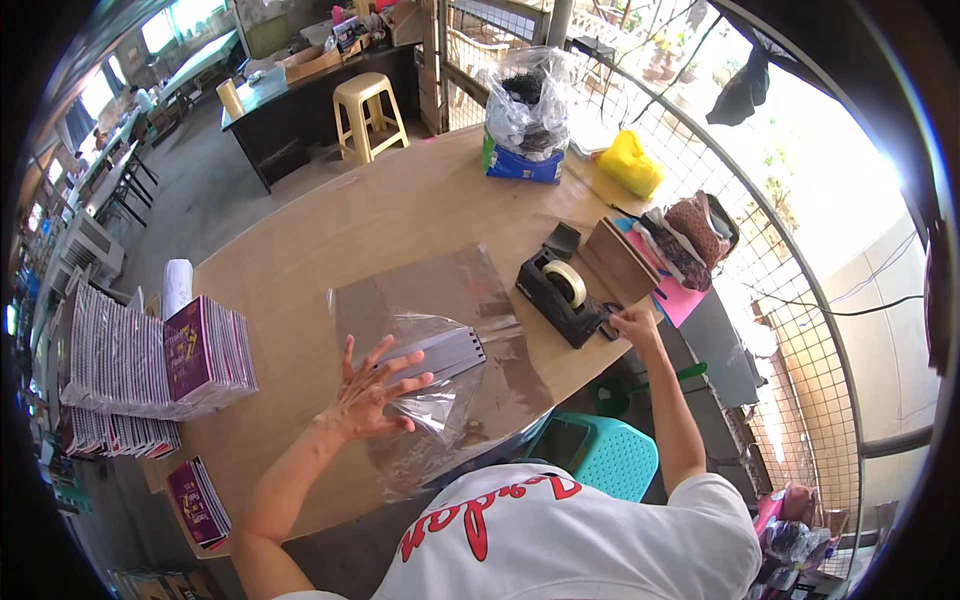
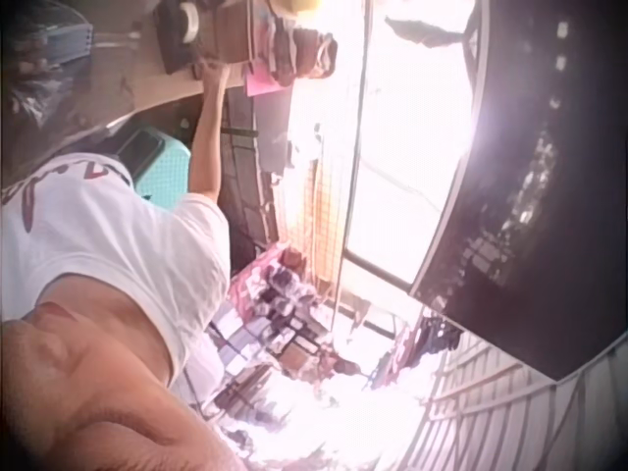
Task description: The person takes books from a stack on a table, places each one onto a plastic sheet, and wraps the plastic around it using adhesive tape from a dispenser.
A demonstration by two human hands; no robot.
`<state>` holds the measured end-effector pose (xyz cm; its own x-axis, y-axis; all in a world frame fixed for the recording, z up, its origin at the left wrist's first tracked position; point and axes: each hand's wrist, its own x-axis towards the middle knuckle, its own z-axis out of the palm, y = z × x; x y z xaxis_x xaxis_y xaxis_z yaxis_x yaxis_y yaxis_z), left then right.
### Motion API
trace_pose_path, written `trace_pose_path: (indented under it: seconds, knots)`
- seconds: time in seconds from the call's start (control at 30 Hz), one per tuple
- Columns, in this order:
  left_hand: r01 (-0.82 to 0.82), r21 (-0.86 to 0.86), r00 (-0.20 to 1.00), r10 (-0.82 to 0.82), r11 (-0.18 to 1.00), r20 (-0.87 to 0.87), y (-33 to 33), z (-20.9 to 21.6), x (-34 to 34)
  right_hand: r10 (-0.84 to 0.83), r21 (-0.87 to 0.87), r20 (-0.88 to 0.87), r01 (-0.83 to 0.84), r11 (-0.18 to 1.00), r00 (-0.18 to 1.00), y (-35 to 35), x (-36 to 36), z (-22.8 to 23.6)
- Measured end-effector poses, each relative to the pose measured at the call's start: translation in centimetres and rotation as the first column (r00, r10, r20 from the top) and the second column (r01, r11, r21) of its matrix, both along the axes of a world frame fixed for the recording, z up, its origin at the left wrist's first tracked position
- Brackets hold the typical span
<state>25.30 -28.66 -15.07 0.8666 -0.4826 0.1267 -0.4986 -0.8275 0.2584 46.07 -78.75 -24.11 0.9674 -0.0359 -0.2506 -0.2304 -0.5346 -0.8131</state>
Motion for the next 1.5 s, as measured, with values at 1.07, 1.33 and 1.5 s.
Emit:
trace_pose_path:
  seconds: [1.07,1.33,1.5]
  knots:
    - [0.016,-0.592,0.892,0.257,0.805,0.373,-4.9,3.0,0.2,0.671,-0.205,0.484,-0.673,0.711,0.562,22.5,-9.5,11.7]
    - [-0.523,-0.660,0.852,0.323,0.539,-0.412,-1.0,5.3,4.3,0.063,0.647,0.702,-0.672,0.361,0.709,24.2,-12.9,16.3]
    - [-0.061,-0.898,0.857,0.483,0.436,0.177,-3.3,12.7,3.4,0.548,-0.075,0.613,-0.649,0.757,0.569,21.5,-12.3,12.6]
